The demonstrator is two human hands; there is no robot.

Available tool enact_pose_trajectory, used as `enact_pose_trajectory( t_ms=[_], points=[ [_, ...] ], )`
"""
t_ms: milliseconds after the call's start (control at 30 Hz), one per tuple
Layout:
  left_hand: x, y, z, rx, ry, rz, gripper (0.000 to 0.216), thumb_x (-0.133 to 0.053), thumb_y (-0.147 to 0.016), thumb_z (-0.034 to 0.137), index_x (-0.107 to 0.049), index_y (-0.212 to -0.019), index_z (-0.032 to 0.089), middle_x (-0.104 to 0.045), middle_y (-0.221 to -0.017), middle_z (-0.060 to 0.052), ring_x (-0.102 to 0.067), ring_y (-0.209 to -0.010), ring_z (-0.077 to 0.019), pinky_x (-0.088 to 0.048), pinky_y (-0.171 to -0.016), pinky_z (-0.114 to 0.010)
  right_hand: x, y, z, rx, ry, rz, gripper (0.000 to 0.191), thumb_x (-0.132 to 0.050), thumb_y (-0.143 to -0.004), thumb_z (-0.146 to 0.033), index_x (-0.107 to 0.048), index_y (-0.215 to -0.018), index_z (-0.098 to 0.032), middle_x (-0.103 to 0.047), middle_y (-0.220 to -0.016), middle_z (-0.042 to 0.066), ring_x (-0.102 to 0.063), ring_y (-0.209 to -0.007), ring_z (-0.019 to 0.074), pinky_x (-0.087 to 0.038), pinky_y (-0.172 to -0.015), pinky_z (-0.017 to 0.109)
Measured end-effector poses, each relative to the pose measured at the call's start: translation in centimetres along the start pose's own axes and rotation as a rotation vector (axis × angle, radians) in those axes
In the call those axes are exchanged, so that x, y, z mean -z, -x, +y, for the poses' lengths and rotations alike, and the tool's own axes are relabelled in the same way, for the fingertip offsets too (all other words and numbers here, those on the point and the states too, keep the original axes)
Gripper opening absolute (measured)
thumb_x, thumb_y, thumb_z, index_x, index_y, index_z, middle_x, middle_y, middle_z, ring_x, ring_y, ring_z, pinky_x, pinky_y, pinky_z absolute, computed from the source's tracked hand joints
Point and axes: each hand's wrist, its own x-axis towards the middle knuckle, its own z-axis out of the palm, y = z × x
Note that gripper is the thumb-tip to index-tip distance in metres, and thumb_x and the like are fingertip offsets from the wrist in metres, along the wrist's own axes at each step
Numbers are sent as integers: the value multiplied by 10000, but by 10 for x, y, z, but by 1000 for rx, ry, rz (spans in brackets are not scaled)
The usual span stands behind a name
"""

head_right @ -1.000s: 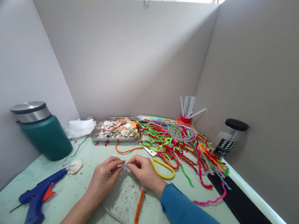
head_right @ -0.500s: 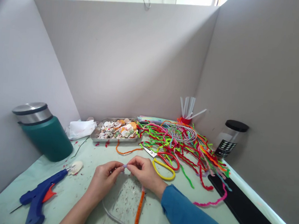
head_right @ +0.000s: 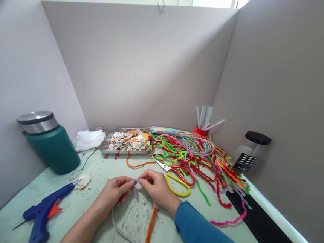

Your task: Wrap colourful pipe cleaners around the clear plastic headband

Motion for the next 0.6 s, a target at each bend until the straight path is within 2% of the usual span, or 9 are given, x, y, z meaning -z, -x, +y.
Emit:
enact_pose_trajectory(
  t_ms=[167, 267, 367, 600],
  points=[
    [2, -2, -4, -8, -40, -10, 275, -554, -688, 361, -608, -812, 121, -403, -379, 84, -275, -329, -54, -200, -358, -177, -1, 3, -7, 65, 77, -9, 127, -508, -824, -254, -607, -838, -176, -578, -676, -6, -503, -597, 114, -374, -535, 208],
    [2, -4, -7, -140, -222, 75, 203, -553, -693, 314, -625, -752, 135, -463, -446, 59, -346, -392, -69, -265, -417, -188, -2, 4, -12, 136, 125, -27, 138, -497, -825, -205, -622, -879, -183, -611, -772, 11, -543, -708, 133, -403, -635, 224],
    [2, -3, -7, -295, -453, 172, 143, -556, -696, 272, -644, -702, 158, -560, -548, 23, -441, -502, -99, -315, -503, -200, -1, 4, -14, 142, 141, -52, 155, -484, -826, -178, -629, -881, -183, -622, -789, 13, -554, -732, 136, -407, -662, 226],
    [4, 1, -5, -408, -674, 205, 176, -502, -761, 259, -667, -787, 204, -667, -739, -19, -550, -650, -145, -355, -610, -216, -1, 4, -13, 106, 145, -50, 147, -486, -831, -204, -626, -868, -181, -612, -736, 4, -546, -684, 128, -397, -614, 216]
  ],
)
